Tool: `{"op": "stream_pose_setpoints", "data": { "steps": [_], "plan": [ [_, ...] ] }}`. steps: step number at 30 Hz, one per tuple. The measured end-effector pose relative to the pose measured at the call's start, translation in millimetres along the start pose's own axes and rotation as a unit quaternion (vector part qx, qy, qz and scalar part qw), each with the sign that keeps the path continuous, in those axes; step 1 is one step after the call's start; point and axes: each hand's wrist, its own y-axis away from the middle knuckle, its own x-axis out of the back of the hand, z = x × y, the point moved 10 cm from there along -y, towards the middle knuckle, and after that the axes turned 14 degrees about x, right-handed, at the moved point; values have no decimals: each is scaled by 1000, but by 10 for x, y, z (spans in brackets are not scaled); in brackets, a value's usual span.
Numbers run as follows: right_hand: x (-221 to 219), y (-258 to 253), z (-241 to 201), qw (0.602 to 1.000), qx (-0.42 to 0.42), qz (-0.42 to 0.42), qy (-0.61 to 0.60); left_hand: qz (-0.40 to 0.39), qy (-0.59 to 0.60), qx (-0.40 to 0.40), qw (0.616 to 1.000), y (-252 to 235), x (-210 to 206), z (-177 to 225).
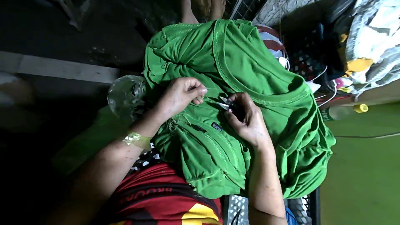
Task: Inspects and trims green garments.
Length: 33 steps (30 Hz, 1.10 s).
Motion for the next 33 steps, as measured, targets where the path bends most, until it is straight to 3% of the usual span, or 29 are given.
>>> {"op": "stream_pose_setpoints", "data": {
  "steps": [6,10,16,20,24,28,33],
  "plan": [
    [-16,-96,-169,997,40,-21,70,5,153,5,988,-1,78,-134],
    [8,-112,-121,999,-2,-13,35,47,30,-61,997,87,70,-25],
    [49,-43,-38,998,-44,24,-26,74,-136,-176,972,157,-59,210],
    [39,-65,-77,1000,-9,2,-4,36,-120,-103,987,100,-39,139],
    [6,-81,-130,999,12,-21,36,6,-19,-52,998,28,18,-14],
    [-26,-184,-234,995,6,-53,79,18,79,-50,995,7,67,-98],
    [-129,-365,-325,985,0,-103,137,37,82,-68,994,38,89,-95]
  ]
}}
